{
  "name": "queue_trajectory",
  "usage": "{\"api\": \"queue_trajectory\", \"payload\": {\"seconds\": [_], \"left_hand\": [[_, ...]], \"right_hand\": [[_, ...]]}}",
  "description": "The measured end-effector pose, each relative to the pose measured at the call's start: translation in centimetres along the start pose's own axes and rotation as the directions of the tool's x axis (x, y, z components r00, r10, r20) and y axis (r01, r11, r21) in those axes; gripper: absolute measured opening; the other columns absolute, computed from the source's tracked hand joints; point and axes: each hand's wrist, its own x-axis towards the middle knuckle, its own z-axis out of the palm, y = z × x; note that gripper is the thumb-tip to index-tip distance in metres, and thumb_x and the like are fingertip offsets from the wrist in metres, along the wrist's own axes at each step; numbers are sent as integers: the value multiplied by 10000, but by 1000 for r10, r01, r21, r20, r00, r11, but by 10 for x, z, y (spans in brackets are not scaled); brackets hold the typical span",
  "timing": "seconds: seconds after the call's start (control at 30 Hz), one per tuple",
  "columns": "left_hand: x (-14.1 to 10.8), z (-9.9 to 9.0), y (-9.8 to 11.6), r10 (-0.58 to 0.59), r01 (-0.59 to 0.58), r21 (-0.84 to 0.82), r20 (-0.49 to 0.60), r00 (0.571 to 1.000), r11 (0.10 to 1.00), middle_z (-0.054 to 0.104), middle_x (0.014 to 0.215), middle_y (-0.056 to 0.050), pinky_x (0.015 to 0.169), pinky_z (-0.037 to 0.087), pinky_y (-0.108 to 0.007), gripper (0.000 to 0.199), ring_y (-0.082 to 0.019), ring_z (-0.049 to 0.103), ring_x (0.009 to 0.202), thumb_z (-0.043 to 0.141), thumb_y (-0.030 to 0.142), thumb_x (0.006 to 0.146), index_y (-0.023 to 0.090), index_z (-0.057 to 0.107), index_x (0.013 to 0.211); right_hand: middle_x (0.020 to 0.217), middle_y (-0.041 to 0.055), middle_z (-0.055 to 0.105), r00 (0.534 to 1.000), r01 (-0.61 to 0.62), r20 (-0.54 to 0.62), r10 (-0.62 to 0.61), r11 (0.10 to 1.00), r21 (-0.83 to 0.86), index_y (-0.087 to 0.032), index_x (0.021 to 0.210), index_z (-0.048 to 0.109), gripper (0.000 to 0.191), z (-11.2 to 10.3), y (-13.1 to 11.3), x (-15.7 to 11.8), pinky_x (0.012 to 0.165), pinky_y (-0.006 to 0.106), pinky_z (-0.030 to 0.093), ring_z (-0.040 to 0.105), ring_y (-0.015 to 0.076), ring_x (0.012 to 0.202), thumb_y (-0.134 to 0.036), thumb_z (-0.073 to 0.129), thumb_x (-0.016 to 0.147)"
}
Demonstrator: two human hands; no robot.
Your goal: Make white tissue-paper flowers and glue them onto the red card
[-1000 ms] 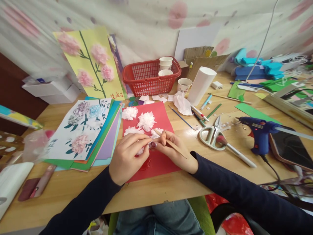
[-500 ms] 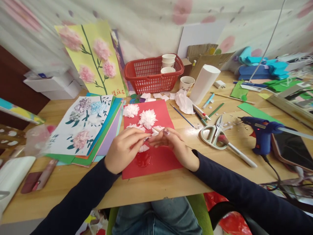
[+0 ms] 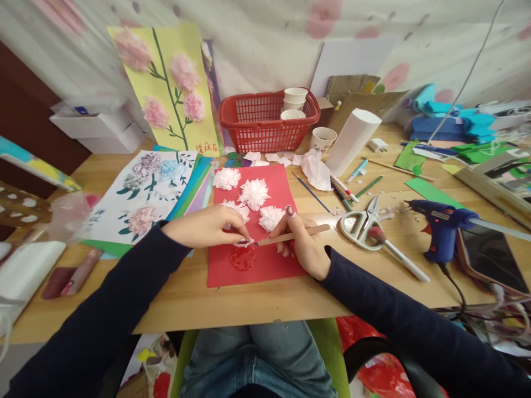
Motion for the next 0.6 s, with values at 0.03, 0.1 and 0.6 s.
{"api": "queue_trajectory", "payload": {"seconds": [0.03,0.1,0.6], "left_hand": [[5,-3,0,3,-4,16,60,998,1000,762,865,-37,763,487,-230,185,-148,673,819,605,200,854,179,782,906],[15,-7,1,-15,11,27,160,987,1000,760,856,-44,731,480,-221,202,-144,671,789,591,173,847,164,782,910],[42,-12,-1,-27,38,-28,329,944,999,729,617,9,555,424,-184,185,-120,645,609,614,93,760,165,785,757]], "right_hand": [[418,4,540,1000,6,15,-5,1000,-20,-158,579,645,693,0,0,-1,362,219,364,462,95,344,-784,469,818],[428,5,553,999,30,42,-27,998,-55,-156,583,644,677,1,2,-2,362,217,375,481,98,348,-780,501,807],[527,27,621,954,295,152,-257,891,-343,-156,725,731,577,-3,12,-11,447,239,444,546,116,427,-485,364,1026]]}}
